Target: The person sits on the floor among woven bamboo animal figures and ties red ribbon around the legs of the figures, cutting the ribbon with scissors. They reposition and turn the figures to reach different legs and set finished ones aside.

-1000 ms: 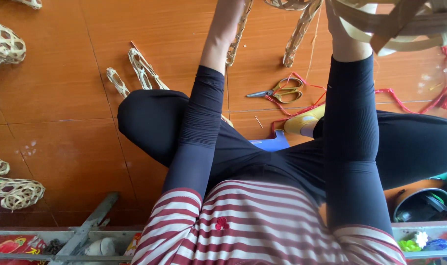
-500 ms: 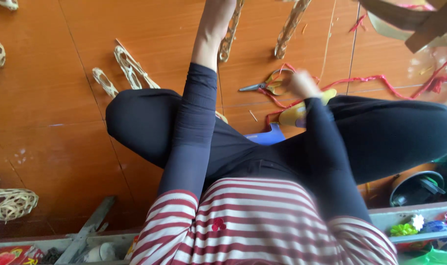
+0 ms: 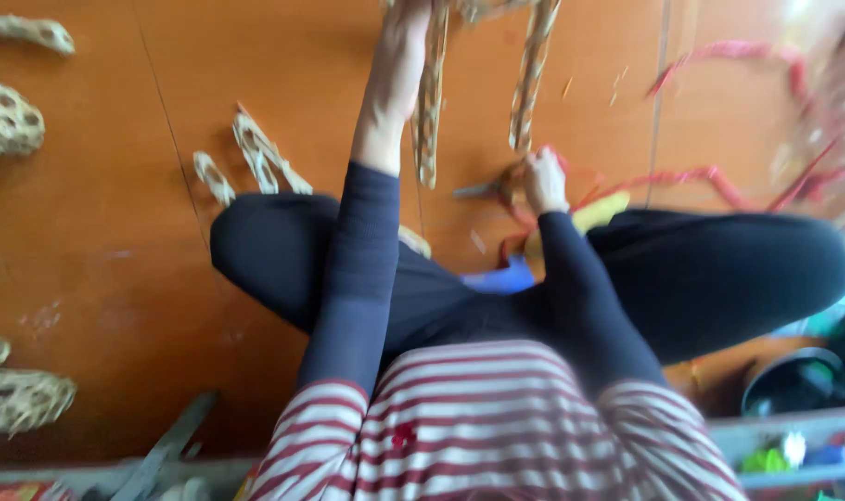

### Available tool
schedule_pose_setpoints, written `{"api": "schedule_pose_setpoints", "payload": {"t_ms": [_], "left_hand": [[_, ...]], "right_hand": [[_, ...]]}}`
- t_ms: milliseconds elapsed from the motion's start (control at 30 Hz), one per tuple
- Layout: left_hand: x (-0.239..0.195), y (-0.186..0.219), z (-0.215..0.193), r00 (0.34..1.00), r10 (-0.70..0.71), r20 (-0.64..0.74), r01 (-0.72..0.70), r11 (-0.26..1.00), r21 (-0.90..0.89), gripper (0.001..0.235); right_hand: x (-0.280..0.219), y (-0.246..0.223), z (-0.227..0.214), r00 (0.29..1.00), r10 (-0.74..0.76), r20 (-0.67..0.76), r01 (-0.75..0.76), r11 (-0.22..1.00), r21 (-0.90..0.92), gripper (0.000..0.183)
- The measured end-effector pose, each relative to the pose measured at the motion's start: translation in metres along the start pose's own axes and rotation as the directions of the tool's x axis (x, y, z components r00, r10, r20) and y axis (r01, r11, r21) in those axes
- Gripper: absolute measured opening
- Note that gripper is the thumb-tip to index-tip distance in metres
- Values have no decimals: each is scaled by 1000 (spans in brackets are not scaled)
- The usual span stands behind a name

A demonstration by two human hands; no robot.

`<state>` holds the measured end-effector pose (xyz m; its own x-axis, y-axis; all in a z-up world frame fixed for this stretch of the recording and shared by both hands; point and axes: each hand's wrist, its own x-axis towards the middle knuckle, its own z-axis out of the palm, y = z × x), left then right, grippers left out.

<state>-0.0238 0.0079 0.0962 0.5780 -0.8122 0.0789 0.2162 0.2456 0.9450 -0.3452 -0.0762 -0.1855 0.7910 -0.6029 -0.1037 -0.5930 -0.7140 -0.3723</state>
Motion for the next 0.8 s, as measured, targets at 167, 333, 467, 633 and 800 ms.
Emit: {"api": "schedule_pose_setpoints", "payload": {"t_ms": [167, 333, 467, 633, 800], "left_hand": [[-4, -24, -18, 998, -51, -42, 47, 994, -97, 39], [-8, -59, -36, 989, -74, -131, 59, 992, -109, 33], [-31, -66, -23, 973, -178, -145, 135, 956, -261, 24], [-62, -74, -4, 956, -212, -201, 146, 944, -297, 21], [-77, -65, 2, 953, -209, -219, 154, 958, -242, 22]], "right_hand": [[25, 22, 35, 993, -95, -77, 90, 994, -65, 5], [64, -58, -77, 980, -31, 199, -63, 890, 452, 9], [75, -122, -180, 992, -13, 129, -88, 664, 743, 6], [54, -178, -243, 936, -76, -345, 280, 754, 594, 6], [54, -196, -229, 856, -86, -510, 344, 831, 437, 13]]}}
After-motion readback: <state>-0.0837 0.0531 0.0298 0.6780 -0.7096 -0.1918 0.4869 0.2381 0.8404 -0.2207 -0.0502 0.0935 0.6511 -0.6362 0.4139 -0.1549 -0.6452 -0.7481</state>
